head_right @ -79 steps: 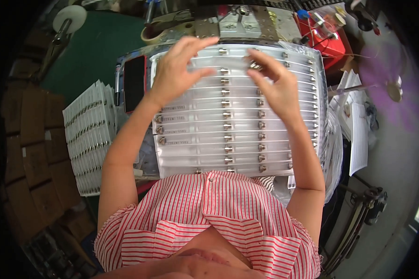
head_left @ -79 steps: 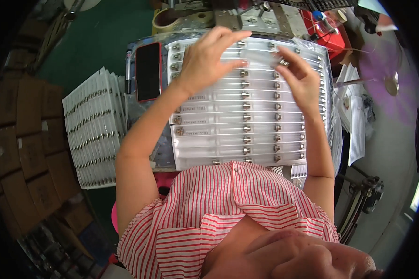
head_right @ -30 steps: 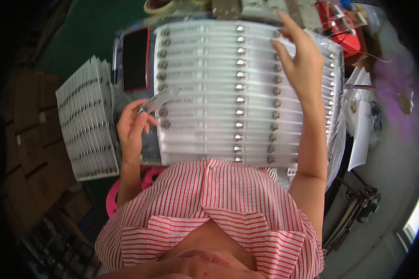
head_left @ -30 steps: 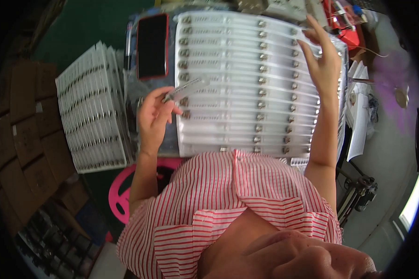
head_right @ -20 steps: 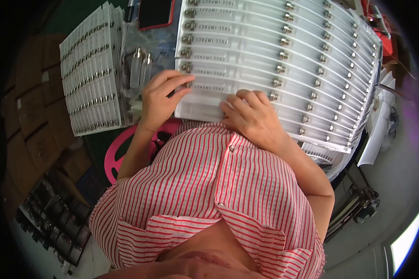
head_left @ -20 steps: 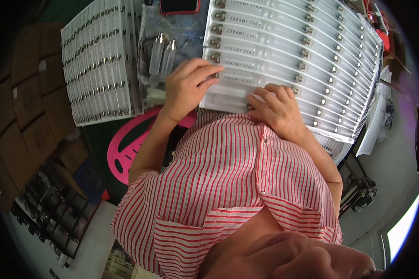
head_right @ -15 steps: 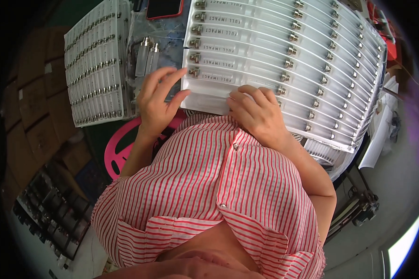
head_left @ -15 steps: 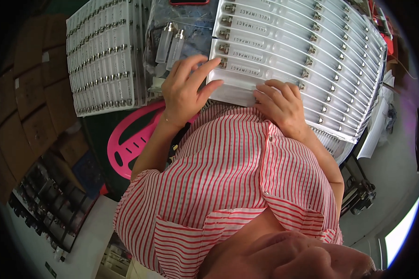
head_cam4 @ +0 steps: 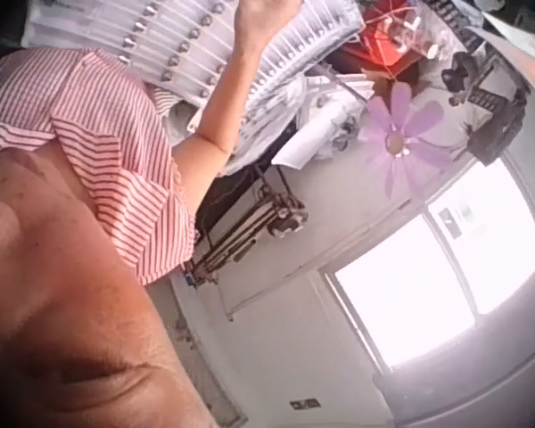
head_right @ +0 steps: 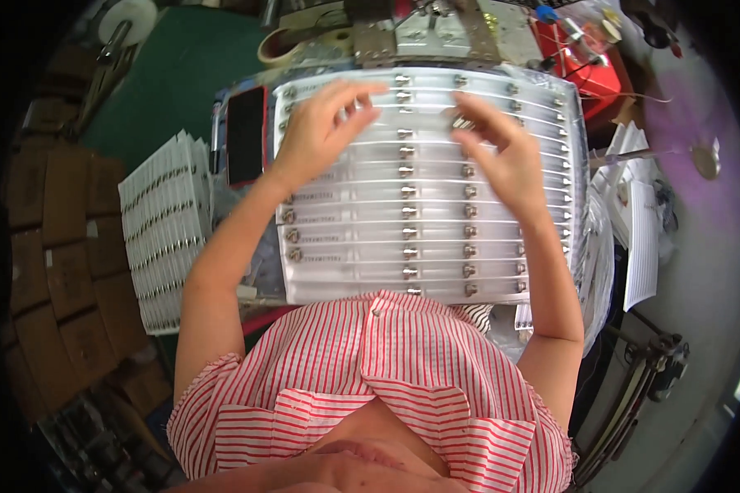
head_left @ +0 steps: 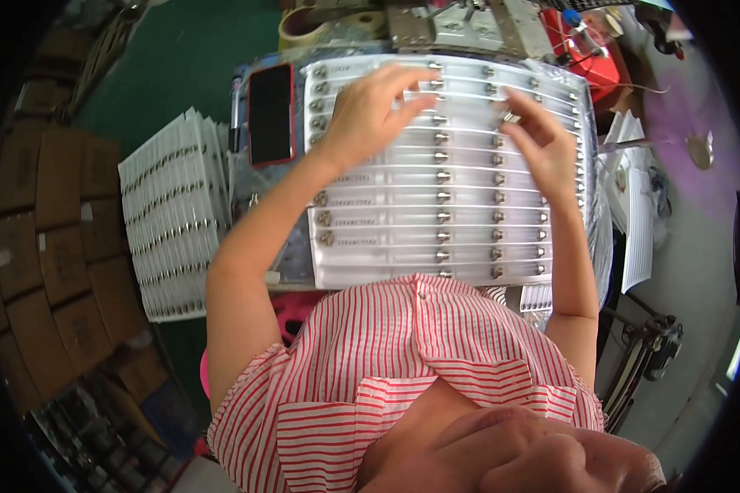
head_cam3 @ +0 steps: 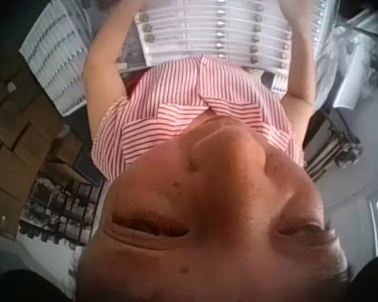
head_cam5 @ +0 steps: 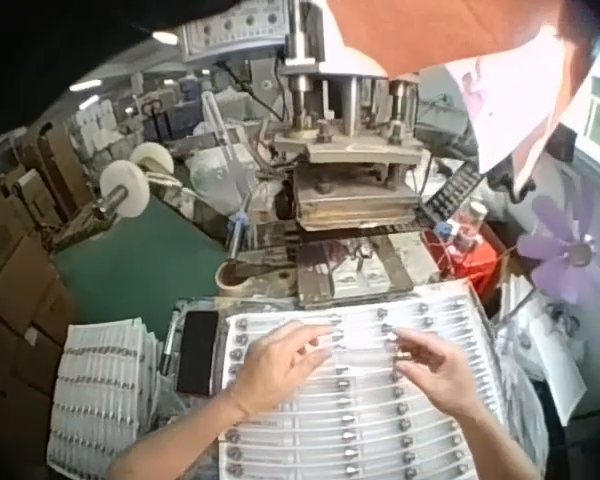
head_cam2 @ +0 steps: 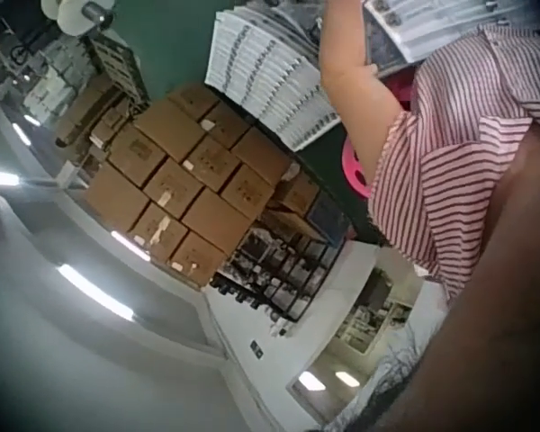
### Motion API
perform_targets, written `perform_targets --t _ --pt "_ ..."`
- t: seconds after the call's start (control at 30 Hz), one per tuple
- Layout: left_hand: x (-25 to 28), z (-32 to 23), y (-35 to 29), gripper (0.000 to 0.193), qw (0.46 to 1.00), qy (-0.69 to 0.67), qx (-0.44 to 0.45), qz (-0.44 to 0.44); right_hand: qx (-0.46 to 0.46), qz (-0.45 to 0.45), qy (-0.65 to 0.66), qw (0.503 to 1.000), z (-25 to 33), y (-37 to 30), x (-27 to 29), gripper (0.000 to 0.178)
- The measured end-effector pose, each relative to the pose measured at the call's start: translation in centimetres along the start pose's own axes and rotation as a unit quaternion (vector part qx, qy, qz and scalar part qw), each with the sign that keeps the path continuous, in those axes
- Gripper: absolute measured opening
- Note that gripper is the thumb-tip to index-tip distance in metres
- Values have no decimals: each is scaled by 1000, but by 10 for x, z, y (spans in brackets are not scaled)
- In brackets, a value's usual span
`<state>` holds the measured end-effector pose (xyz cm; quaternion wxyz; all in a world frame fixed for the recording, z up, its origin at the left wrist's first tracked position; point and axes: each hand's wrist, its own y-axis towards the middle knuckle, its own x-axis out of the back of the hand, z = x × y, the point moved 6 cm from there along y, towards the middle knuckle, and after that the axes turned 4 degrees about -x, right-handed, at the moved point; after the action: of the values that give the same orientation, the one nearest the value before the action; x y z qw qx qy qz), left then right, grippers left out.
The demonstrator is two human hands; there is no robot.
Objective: Manually assemble components into transparent plastic tubes on an assembly tray.
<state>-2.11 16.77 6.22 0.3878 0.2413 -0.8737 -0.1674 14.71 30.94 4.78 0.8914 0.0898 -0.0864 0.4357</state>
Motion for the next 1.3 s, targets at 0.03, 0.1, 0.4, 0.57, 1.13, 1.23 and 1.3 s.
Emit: perform_targets --t 0.03,0.1,0.4,0.57,1.13,1.23,1.3 --pt "-6 8 27 26 996 70 -60 -14 31 -48 -55 997 5 9 22 29" --pt "-19 11 79 28 961 202 -181 -59 62 -121 -114 984 2 33 63 28" --pt "-24 -39 70 24 912 255 -314 -67 319 -198 -335 864 38 118 28 38" --pt "8 -51 -54 26 981 139 -135 -20 282 -172 -415 848 33 138 -8 40" --pt "46 -41 -112 27 987 55 94 -121 144 -100 -307 935 -5 169 14 57" --pt "51 -38 -116 24 988 3 86 -131 136 -90 -298 941 -1 169 12 57" --pt "53 -37 -120 23 984 -7 107 -145 143 -86 -294 941 0 168 13 57"
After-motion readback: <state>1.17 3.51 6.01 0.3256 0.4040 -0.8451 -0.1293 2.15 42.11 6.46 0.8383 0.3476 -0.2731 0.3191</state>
